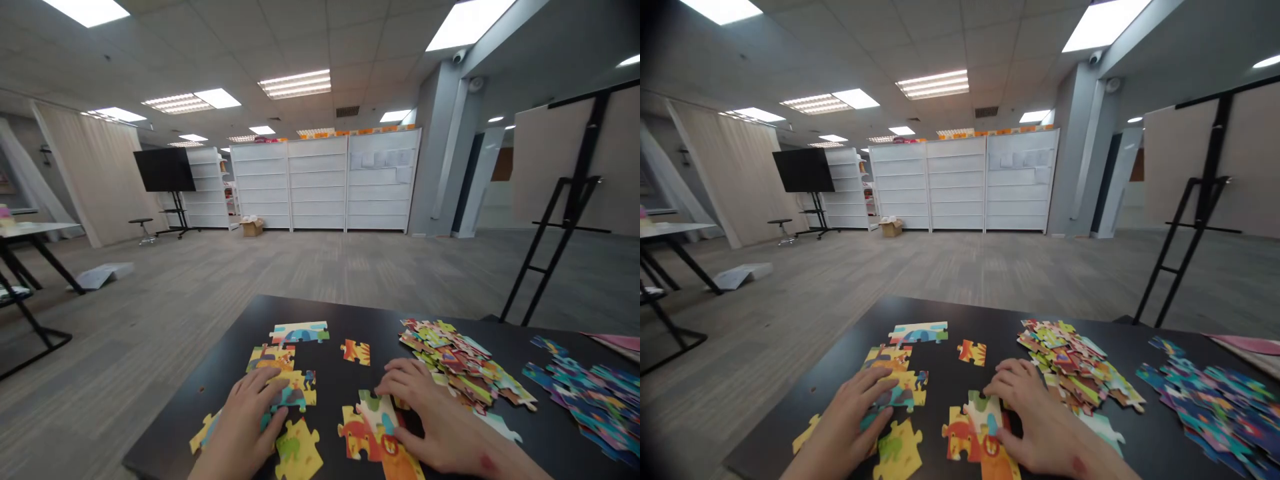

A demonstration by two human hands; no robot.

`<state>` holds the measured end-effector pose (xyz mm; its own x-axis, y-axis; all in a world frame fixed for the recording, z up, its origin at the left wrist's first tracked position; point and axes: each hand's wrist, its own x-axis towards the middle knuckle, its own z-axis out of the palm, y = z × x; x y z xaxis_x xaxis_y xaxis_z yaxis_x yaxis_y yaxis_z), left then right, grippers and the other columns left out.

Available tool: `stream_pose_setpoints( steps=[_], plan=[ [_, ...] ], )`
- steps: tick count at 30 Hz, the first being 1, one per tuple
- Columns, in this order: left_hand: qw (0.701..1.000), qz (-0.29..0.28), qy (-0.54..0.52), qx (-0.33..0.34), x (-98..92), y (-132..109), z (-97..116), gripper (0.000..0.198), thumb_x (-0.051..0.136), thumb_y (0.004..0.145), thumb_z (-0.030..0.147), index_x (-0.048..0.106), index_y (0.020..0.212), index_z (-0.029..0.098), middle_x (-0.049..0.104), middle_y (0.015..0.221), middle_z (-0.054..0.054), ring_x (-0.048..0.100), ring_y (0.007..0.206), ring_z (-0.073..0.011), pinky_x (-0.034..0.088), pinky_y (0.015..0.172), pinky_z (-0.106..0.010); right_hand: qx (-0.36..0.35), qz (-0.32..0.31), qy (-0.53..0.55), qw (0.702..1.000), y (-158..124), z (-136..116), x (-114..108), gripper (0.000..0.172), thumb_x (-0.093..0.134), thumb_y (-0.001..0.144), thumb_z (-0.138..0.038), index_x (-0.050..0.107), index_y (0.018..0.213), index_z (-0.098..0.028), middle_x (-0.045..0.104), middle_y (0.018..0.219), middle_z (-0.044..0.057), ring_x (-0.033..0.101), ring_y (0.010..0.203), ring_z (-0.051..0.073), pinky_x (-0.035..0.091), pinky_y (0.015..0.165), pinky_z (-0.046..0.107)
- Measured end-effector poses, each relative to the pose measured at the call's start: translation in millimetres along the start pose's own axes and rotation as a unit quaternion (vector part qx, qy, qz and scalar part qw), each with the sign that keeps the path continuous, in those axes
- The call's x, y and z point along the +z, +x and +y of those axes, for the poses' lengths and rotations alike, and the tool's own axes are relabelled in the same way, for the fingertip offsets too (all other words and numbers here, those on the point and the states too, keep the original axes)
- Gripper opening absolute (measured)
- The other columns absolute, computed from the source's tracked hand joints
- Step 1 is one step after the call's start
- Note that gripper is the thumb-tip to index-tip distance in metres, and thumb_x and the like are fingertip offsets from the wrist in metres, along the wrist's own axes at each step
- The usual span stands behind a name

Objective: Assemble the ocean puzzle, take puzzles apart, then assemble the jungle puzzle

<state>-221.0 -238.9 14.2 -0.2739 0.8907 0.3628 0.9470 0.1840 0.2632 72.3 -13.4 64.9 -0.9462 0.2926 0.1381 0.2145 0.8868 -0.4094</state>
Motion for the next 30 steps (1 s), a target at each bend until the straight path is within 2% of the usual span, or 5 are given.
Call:
stream_pose_setpoints(
  steps=[5, 8, 12, 19, 30],
  plan=[
    [0.996, -0.06, 0.011, -0.068, -0.2, -3, 4, 0.041, 0.053, 0.098, 0.04, 0.061, 0.138, 0.033, 0.051, 0.154, -0.005, 0.043, 0.144, -0.0329, 0.038, 0.118, -0.057, -0.001, -0.004, -0.004, 1.0, 1, 5, 3, 0.032, 0.07, 0.079, -0.028, 0.07, 0.111, -0.029, 0.069, 0.12, 0.007, 0.047, 0.131, 0.037, 0.028, 0.115, 0.061],
    [0.993, -0.082, 0.009, -0.087, -4.8, -2, 9, 0.039, 0.051, 0.1, 0.041, 0.062, 0.136, 0.031, 0.051, 0.154, -0.006, 0.044, 0.143, -0.0319, 0.034, 0.12, -0.057, -0.003, 0.008, -0.002, 1.0, 2, 4, 4, 0.024, 0.069, 0.08, -0.028, 0.071, 0.103, -0.029, 0.07, 0.117, 0.007, 0.049, 0.127, 0.036, 0.033, 0.113, 0.059],
    [0.994, -0.065, -0.003, -0.09, -9.7, -2, 17, 0.033, 0.055, 0.096, 0.035, 0.065, 0.128, 0.032, 0.057, 0.148, -0.005, 0.049, 0.138, -0.03, 0.035, 0.118, -0.055, -0.004, 0.021, -0.009, 1.0, 4, -2, 4, 0.021, 0.069, 0.078, -0.024, 0.069, 0.099, -0.029, 0.069, 0.113, 0.007, 0.055, 0.118, 0.034, 0.039, 0.11, 0.057],
    [0.993, -0.073, -0.021, -0.092, -14.3, -1, 21, 0.033, 0.058, 0.093, 0.032, 0.066, 0.126, 0.034, 0.057, 0.146, -0.004, 0.045, 0.141, -0.0302, 0.03, 0.12, -0.056, -0.018, 0.054, -0.014, 0.998, 7, 1, 12, 0.02, 0.066, 0.085, -0.03, 0.07, 0.104, -0.029, 0.068, 0.119, 0.01, 0.057, 0.12, 0.034, 0.047, 0.104, 0.055],
    [0.992, -0.051, -0.018, -0.114, -16.7, 0, 16, 0.032, 0.055, 0.091, 0.026, 0.067, 0.12, 0.032, 0.059, 0.141, -0.004, 0.048, 0.137, -0.0279, 0.03, 0.118, -0.055, -0.008, 0.054, -0.014, 0.998, 7, 8, 13, 0.019, 0.063, 0.091, -0.035, 0.068, 0.106, -0.026, 0.067, 0.117, 0.011, 0.057, 0.117, 0.033, 0.046, 0.105, 0.053]
  ],
)
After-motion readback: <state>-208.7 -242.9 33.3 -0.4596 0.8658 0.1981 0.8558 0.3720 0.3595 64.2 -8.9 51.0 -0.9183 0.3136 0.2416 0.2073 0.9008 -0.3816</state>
